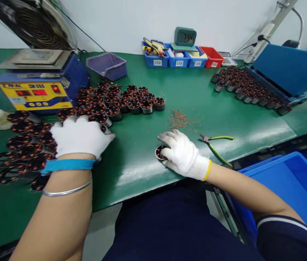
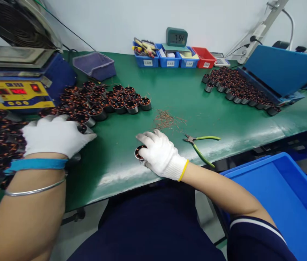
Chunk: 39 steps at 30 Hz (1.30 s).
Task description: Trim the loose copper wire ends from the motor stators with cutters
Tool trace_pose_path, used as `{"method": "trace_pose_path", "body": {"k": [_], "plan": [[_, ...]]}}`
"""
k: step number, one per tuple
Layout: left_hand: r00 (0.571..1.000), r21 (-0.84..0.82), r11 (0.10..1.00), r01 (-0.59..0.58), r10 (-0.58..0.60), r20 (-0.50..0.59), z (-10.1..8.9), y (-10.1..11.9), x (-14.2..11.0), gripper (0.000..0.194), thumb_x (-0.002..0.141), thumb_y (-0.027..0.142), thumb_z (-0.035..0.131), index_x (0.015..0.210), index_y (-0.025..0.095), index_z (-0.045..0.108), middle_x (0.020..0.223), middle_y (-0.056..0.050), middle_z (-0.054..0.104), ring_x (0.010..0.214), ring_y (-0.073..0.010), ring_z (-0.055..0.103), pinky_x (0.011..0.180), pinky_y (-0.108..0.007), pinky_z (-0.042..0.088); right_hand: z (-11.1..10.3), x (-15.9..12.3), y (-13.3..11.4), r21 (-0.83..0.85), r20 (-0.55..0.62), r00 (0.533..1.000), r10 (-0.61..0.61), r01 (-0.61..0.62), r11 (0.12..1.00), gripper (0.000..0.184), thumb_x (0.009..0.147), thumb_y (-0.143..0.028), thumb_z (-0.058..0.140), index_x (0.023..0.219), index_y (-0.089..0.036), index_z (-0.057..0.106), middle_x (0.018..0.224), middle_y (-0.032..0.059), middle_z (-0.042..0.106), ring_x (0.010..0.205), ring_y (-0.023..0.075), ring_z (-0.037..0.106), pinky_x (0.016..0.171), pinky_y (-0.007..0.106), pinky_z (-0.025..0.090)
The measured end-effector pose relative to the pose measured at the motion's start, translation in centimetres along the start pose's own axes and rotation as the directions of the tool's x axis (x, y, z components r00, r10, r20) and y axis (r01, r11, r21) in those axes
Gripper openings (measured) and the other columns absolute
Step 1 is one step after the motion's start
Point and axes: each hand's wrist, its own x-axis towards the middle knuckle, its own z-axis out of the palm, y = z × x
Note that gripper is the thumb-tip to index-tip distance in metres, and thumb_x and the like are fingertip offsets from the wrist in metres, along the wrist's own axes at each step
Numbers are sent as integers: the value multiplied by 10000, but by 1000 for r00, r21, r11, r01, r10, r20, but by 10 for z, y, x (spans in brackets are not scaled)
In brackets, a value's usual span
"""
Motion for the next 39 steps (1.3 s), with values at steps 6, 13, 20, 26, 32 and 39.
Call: {"method": "trace_pose_path", "body": {"k": [6,13,20,26,32,39], "plan": [[963,-203,964,-174,123,-241,-3,25,-12,302,781,478,581,803,209,719,1407,-92,507,1365,-504,287,1051,-747,161,-42,-34,72,-79,-30,863,504,-505,860,305,825,-425,600,997,-184,674,1451,141,442,1320,278,397,1082,434,350],[790,-71,795,-603,581,-196,7,88,-55,243,833,386,574,786,199,723,1416,-127,531,1364,-441,380,1084,-650,281,-83,-141,221,-278,-230,109,967,-960,42,368,841,-355,561,1089,-98,651,1381,215,442,1245,347,405,999,486,350],[800,-171,781,-600,583,-141,17,95,-57,276,781,420,608,865,166,677,1431,-203,492,1231,-435,532,1027,-582,408,-57,-151,204,-329,-288,96,953,-944,-4,735,913,-526,375,1422,2,321,1471,373,213,1292,405,340,971,552,307],[918,-366,868,-335,389,82,0,91,-55,904,704,556,651,1423,83,377,1382,-227,506,1185,-412,569,973,-511,486,-6,-95,190,-362,43,485,873,-807,466,858,881,-697,335,1449,-55,338,1464,268,379,1321,391,362,1066,518,245],[912,-493,848,-191,339,229,6,86,-44,1099,647,547,696,1529,115,204,1326,-173,562,1143,-370,600,951,-455,495,20,-15,177,-293,152,707,691,-635,715,872,894,-688,293,1477,-40,289,1517,272,317,1375,411,299,1100,567,184],[889,-566,801,-194,387,243,13,82,-40,1143,620,512,719,1537,98,178,1271,-161,607,1094,-332,628,897,-390,511,-13,16,108,125,23,782,623,-620,774,831,880,-609,431,1506,-95,246,1543,227,314,1390,350,361,1082,529,330]]}}
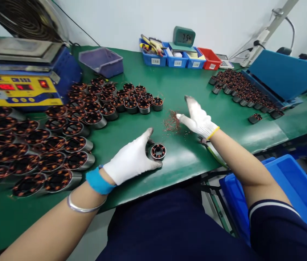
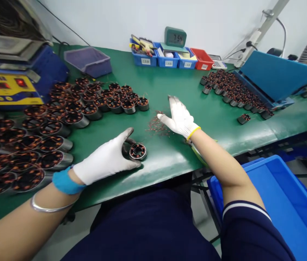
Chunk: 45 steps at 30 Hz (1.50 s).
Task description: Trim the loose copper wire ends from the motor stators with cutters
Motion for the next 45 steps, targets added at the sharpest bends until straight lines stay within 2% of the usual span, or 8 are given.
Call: {"method": "trace_pose_path", "body": {"k": [3,7,18,22,28,34,41,45], "plan": [[999,7,1000,-24,24,-45,7,2,0,1031,673,509,673,1521,106,247,1251,-165,629,1105,-337,633,887,-384,510,-17,-37,-33,257,112,992,53,-81,963,648,826,-552,552,1361,-192,487,1285,125,609,1082,252,622,897,418,492],[996,8,999,-31,31,-87,16,5,0,934,714,549,622,1488,116,330,1125,-133,692,1011,-322,677,815,-361,521,-6,-68,-67,240,414,907,74,-187,953,415,746,-584,635,972,-239,670,878,26,697,763,187,628,662,312,450],[989,85,995,-51,63,-133,18,10,-1,835,729,450,609,1470,148,371,1253,-136,653,1077,-341,659,855,-384,521,10,-68,-54,18,208,977,39,-44,999,292,908,-372,429,760,-184,596,701,31,609,694,164,549,673,289,368],[991,53,998,-45,51,-127,19,9,0,852,744,467,580,1484,123,336,1153,-138,695,1004,-341,684,793,-389,528,15,-58,-60,336,254,966,-55,-34,941,306,883,-409,513,1028,-172,641,965,51,681,842,158,605,752,270,432],[987,107,991,-78,92,-132,18,9,0,819,730,387,575,1484,165,345,1179,-108,693,977,-306,695,787,-347,518,28,-58,-62,392,207,978,26,-108,913,249,882,-373,501,758,-179,597,674,-7,611,638,128,547,616,255,399],[988,130,987,-93,108,-110,17,11,2,842,725,357,581,1500,165,312,1117,-91,715,895,-277,709,727,-328,523,27,-76,-57,57,-39,999,-16,18,998,216,892,-342,487,781,-194,598,762,32,647,744,174,605,707,310,426],[991,168,982,-80,96,-93,10,14,1,829,757,406,599,1493,144,324,1123,-77,691,1028,-288,679,865,-382,536,35,-74,-45,287,-214,871,-443,489,824,134,881,-269,463,827,-190,556,1036,91,690,958,177,664,844,334,523],[989,199,977,-73,97,-112,10,8,4,723,687,450,684,1337,165,544,1175,-33,656,1073,-303,642,960,-469,496,43,-63,-39,296,-187,933,-308,352,888,168,889,-259,452,880,-185,603,888,3,667,921,154,648,865,309,499]]}}
